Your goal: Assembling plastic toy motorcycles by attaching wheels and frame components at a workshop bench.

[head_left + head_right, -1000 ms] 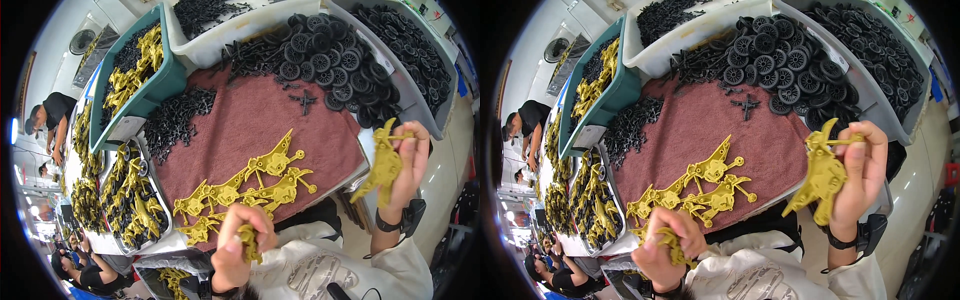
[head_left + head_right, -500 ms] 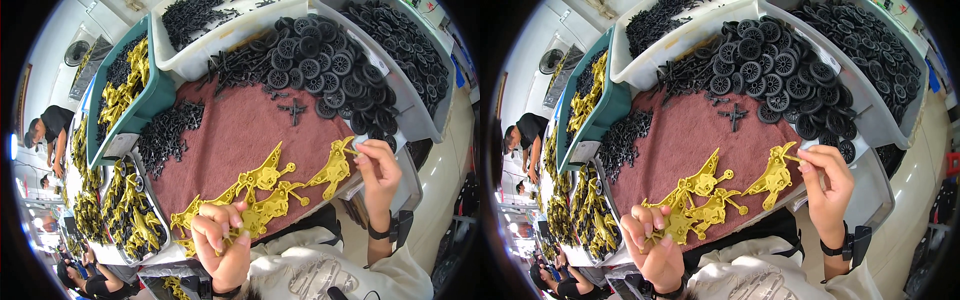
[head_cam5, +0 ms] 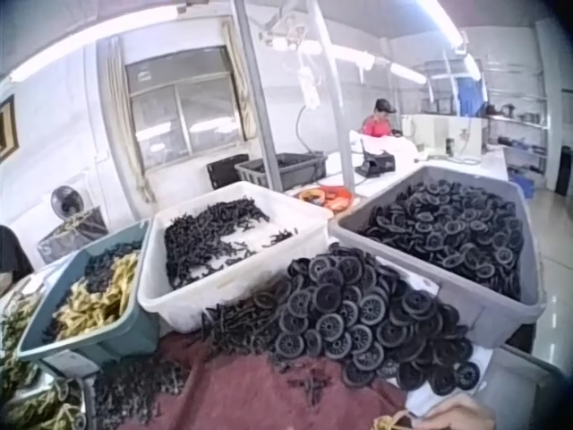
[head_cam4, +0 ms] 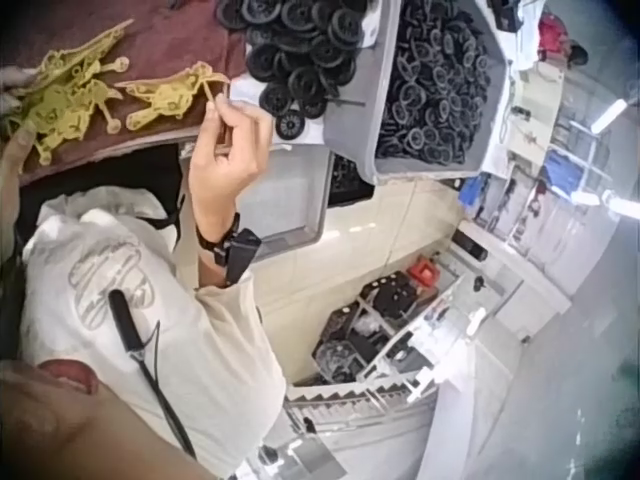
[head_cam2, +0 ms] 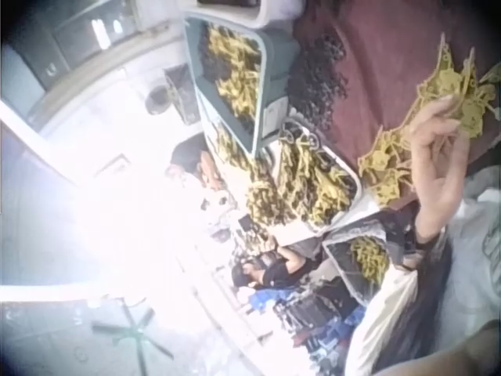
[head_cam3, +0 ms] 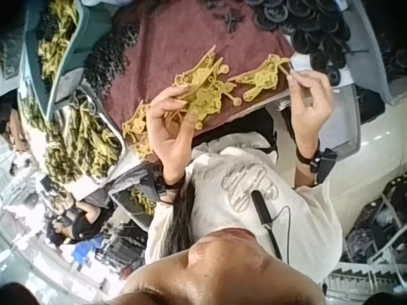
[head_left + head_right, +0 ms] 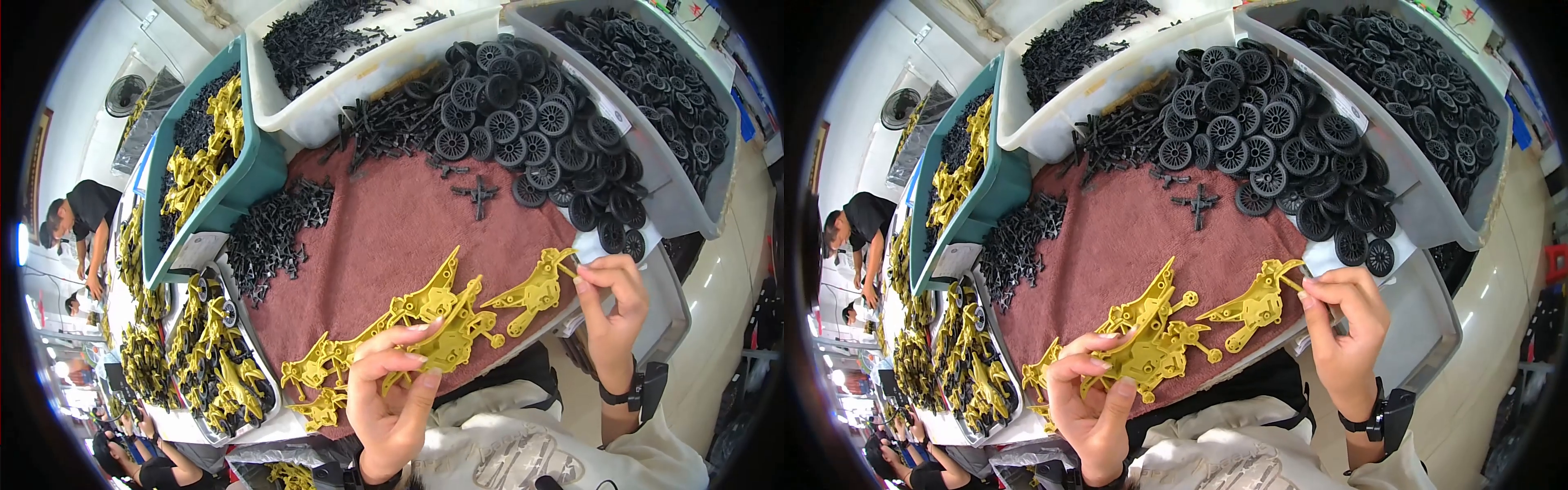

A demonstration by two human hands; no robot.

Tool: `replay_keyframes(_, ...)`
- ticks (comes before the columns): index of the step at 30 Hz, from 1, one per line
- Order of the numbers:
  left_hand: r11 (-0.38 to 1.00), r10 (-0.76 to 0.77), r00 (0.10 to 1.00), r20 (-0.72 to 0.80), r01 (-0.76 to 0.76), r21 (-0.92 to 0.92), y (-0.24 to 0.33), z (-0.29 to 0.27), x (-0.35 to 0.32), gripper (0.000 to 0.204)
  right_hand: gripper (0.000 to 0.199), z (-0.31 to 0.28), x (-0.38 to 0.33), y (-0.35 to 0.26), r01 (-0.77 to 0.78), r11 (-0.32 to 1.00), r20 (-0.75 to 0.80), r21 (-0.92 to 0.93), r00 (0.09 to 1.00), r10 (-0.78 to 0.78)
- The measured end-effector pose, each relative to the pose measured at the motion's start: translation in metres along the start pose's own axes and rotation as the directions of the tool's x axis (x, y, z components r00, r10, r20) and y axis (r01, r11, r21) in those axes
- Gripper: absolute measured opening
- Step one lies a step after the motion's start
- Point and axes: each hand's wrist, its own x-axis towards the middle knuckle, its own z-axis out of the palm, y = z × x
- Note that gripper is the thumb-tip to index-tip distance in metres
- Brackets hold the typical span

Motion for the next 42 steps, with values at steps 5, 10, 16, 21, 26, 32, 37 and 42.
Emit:
replay_keyframes(5, 0.996, -0.018, 0.995, 0.1, 0.027, -0.087, -0.004, 0.005, 0.001, 0.037, 0.032, -0.015, 0.01, -0.022, 0.133, 0.986, 0.007, -0.098, 0.991, -0.133)
replay_keyframes(10, 0.996, 0.076, 0.929, 0.361, -0.088, 0.019, -0.008, 0.011, 0.001, 0.05, 0.034, -0.002, 0.023, -0.047, -0.234, 0.818, 0.506, 0.525, 0.859, -0.079)
replay_keyframes(16, 0.623, 0.05, 0.968, 0.247, -0.223, 0.75, 0.004, -0.002, 0.016, 0.063, 0.008, -0.006, 0.07, -0.035, 0.05, 0.945, 0.33, 0.322, 0.93, -0.161)
replay_keyframes(21, 0.306, -0.212, 0.961, 0.176, -0.106, 0.946, 0.001, -0.009, 0.008, 0.07, 0.007, 0.016, 0.101, -0.03, 0.04, 0.981, 0.441, 0.188, 0.89, -0.121)
replay_keyframes(26, 0.32, -0.299, 0.932, 0.207, -0.106, 0.942, 0.003, -0.015, 0.007, 0.07, 0.008, 0.034, 0.106, -0.026, 0.254, 0.967, 0.577, 0.032, 0.785, -0.225)
replay_keyframes(32, 0.37, -0.242, 0.939, 0.245, -0.144, 0.918, 0.036, -0.04, 0.034, 0.07, 0.018, 0.026, 0.105, -0.025, 0.519, 0.849, 0.545, -0.093, 0.741, -0.393)
replay_keyframes(37, 0.446, -0.234, 0.901, 0.366, -0.235, 0.863, 0.048, -0.067, 0.09, 0.045, 0.04, 0.008, 0.127, 0.0, 0.55, 0.779, 0.47, -0.301, 0.796, -0.38)
replay_keyframes(42, 0.712, -0.186, 0.776, 0.603, -0.317, 0.627, 0.024, -0.036, 0.155, 0.033, 0.036, 0.031, 0.142, 0.001, 0.682, 0.647, 0.536, -0.341, 0.707, -0.462)
